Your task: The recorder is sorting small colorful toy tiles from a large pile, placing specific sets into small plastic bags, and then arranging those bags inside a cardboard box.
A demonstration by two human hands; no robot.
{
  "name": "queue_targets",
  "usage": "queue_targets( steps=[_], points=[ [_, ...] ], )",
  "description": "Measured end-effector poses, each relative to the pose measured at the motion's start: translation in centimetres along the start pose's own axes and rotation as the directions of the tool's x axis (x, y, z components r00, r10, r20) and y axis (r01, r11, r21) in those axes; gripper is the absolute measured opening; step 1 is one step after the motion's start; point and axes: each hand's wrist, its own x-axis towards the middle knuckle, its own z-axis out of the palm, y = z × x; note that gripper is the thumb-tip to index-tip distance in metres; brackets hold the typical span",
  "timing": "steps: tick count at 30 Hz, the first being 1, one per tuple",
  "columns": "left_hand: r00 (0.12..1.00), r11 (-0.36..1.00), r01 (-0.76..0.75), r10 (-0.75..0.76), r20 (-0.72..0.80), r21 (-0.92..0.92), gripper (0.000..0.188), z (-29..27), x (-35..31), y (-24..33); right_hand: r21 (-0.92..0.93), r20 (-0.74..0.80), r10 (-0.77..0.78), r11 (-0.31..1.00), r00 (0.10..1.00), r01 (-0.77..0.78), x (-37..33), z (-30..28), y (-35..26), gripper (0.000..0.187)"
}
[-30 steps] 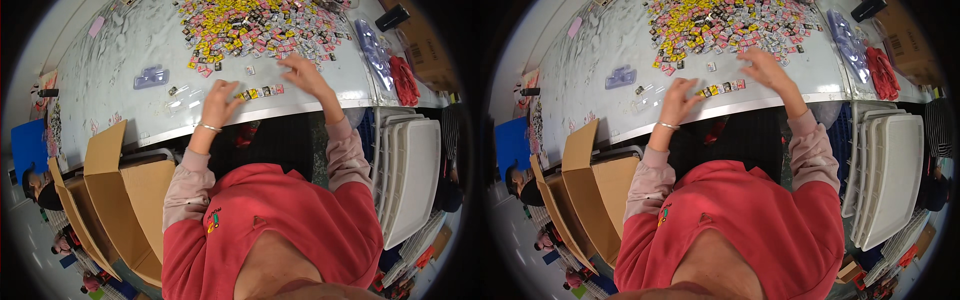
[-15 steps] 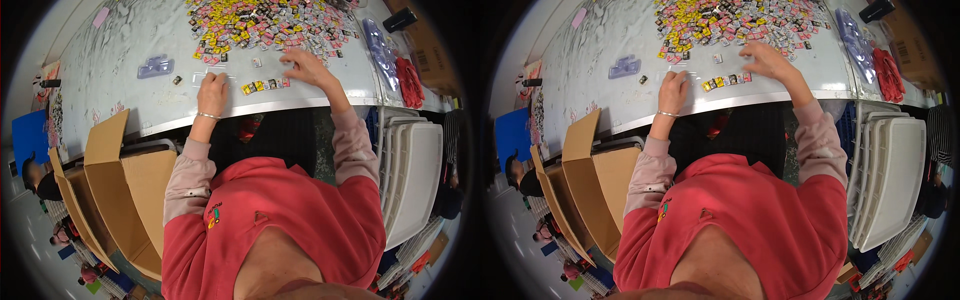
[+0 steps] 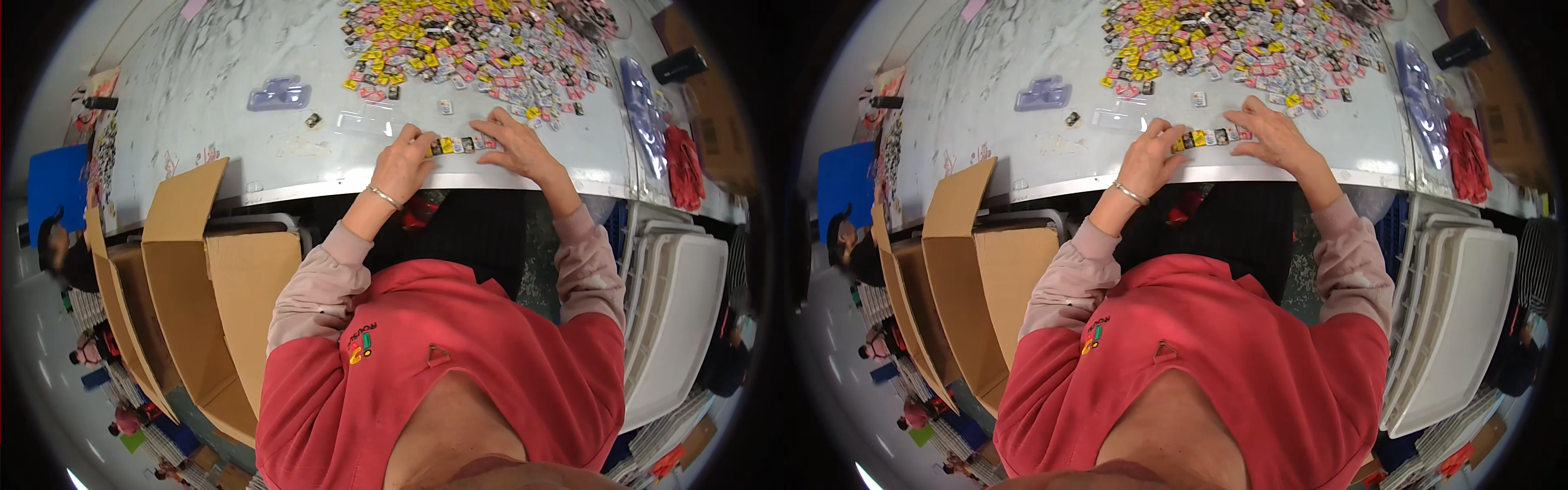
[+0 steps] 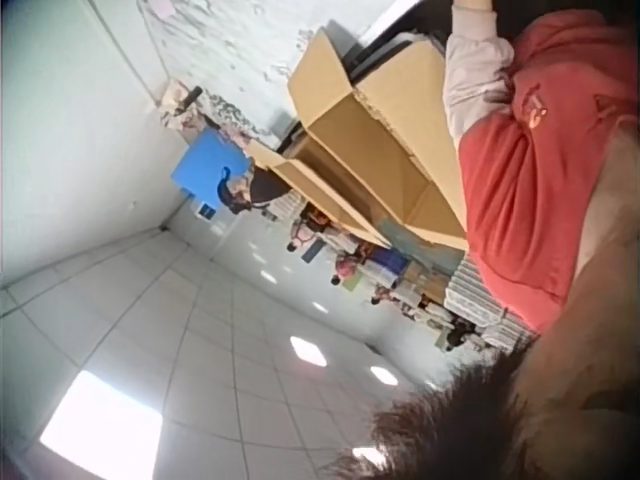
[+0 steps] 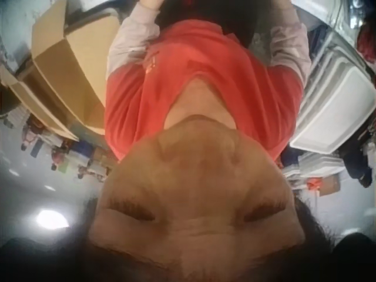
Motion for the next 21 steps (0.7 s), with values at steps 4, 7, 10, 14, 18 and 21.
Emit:
queue_targets(
  steps=[4, 7, 10, 14, 18, 21],
  points=[
    [0.980, 0.973, -0.013, 0.058, -0.188, 0.232, 0.036, -3.9, -1.0, -3.7, 0.002, -0.027, 0.091, 0.996, 0.996, -0.091, -0.7, -0.9, -0.9, 0.061],
    [0.986, 0.970, 0.000, 0.040, -0.161, 0.243, 0.033, -3.3, -1.7, -6.3, -0.007, -0.040, 0.113, 0.994, 0.993, -0.113, -0.4, -0.5, -1.1, 0.058],
    [0.984, 0.965, 0.010, 0.038, -0.176, 0.263, 0.030, -2.1, -1.3, -5.9, -0.026, -0.063, 0.065, 0.997, 0.996, -0.067, 0.1, 0.3, -0.7, 0.054],
    [0.983, 0.960, 0.050, 0.001, -0.183, 0.275, 0.029, -2.0, -0.6, -4.5, -0.031, -0.005, 0.076, 0.997, 0.997, -0.076, 0.3, -0.1, -0.6, 0.049],
    [0.980, 0.990, -0.124, 0.133, -0.146, 0.070, 0.036, -2.0, -1.1, -0.6, -0.034, -0.051, 0.022, 0.999, 0.998, -0.023, 0.4, 0.1, -0.3, 0.051],
    [0.999, 0.999, -0.034, 0.033, 0.015, 0.029, 0.048, 0.0, -0.5, 1.1, -0.046, 0.009, 0.032, 0.998, 0.999, -0.032, 0.7, -0.2, -0.6, 0.051]
  ],
)
